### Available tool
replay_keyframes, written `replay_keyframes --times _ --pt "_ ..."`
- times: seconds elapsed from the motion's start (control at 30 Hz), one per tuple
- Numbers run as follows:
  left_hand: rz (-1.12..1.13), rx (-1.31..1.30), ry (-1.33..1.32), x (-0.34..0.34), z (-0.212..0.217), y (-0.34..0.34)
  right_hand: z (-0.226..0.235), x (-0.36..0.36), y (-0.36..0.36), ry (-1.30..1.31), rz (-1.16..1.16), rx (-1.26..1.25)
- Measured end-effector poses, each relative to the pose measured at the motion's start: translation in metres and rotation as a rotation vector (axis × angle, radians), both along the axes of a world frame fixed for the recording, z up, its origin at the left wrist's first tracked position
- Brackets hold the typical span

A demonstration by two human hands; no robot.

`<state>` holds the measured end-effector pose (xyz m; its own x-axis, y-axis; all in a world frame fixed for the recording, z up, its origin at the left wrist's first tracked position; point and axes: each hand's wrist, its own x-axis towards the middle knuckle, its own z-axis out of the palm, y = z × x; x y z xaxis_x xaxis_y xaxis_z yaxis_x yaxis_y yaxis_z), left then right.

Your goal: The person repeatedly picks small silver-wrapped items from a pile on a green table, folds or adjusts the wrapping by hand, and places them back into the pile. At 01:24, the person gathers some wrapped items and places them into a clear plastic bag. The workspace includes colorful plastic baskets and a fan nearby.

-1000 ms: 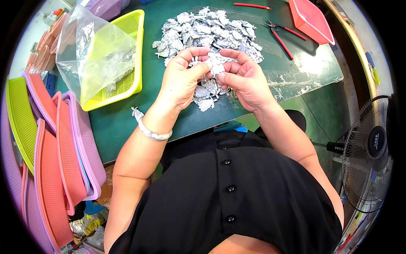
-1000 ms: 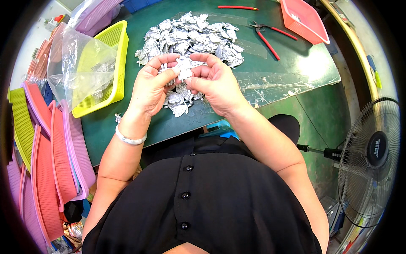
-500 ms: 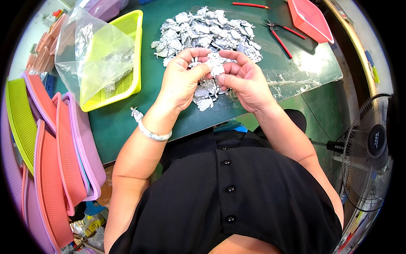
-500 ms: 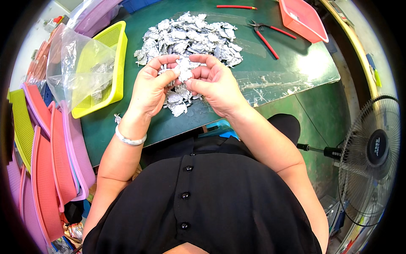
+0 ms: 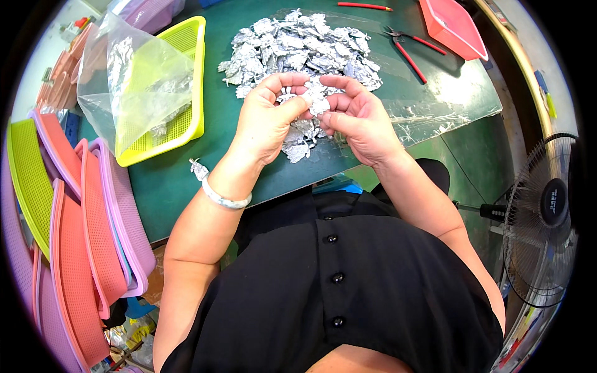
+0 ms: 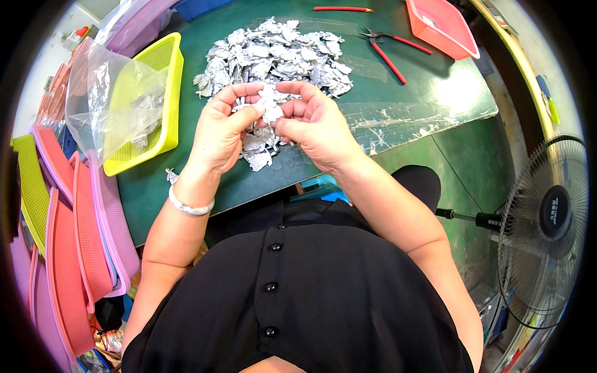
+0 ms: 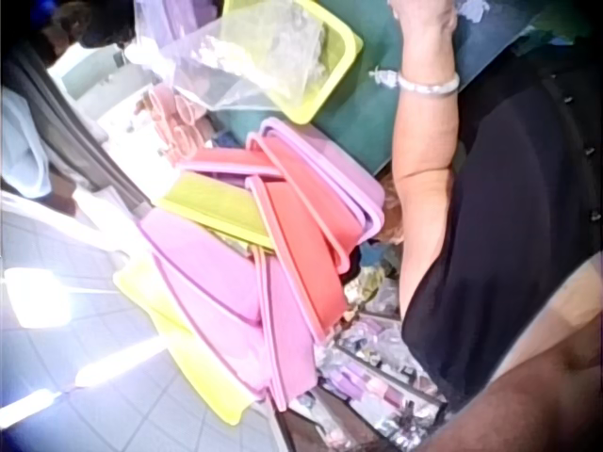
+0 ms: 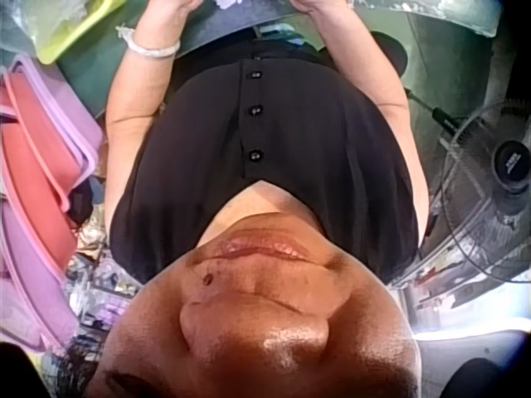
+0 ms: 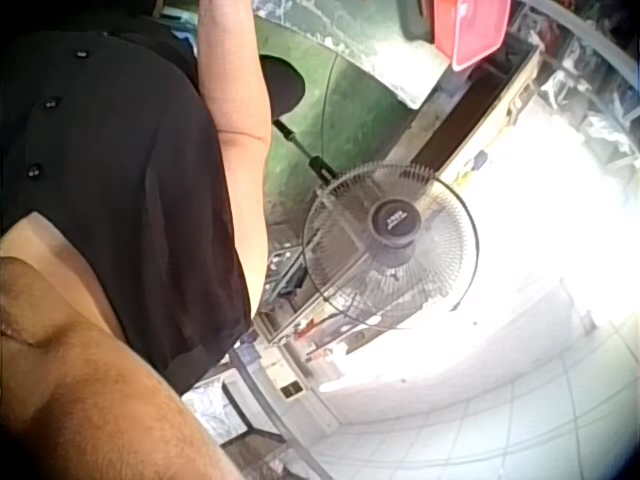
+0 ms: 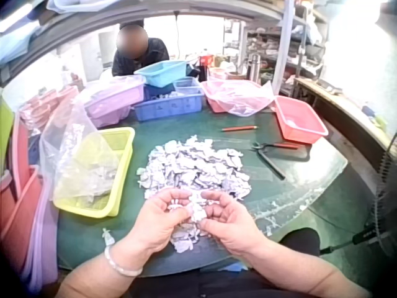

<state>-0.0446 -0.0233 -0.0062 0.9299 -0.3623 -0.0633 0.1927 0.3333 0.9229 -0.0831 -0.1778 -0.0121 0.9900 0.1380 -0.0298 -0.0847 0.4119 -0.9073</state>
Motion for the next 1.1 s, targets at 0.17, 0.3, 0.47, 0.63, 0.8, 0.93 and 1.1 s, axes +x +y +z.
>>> replay_keyframes --times 0.17,0.3,0.47,0.63,0.8,0.93,1.1 --pt "-0.010 0.013 0.016 0.000 0.002 0.001 0.001 -0.002 -0.004 0.027 -0.012 -0.003" --pt "-0.022 0.025 0.032 -0.001 0.002 0.000 0.000 -0.003 -0.008 0.034 -0.025 0.015" --pt "-0.036 0.025 0.045 -0.001 0.002 0.000 0.002 -0.002 -0.009 0.050 -0.056 0.006" --pt "-0.067 0.026 0.070 -0.001 0.002 0.001 0.000 -0.001 -0.012 0.034 -0.032 -0.014" --pt "-0.095 0.044 0.057 -0.001 -0.001 0.001 0.000 -0.002 -0.016 0.052 -0.017 0.012" --pt "-0.096 0.044 0.145 0.000 0.001 0.000 0.000 -0.004 -0.023 0.071 -0.075 0.036" --pt "-0.091 0.012 0.150 0.002 0.000 0.003 -0.003 -0.006 -0.049 0.093 -0.160 0.011"
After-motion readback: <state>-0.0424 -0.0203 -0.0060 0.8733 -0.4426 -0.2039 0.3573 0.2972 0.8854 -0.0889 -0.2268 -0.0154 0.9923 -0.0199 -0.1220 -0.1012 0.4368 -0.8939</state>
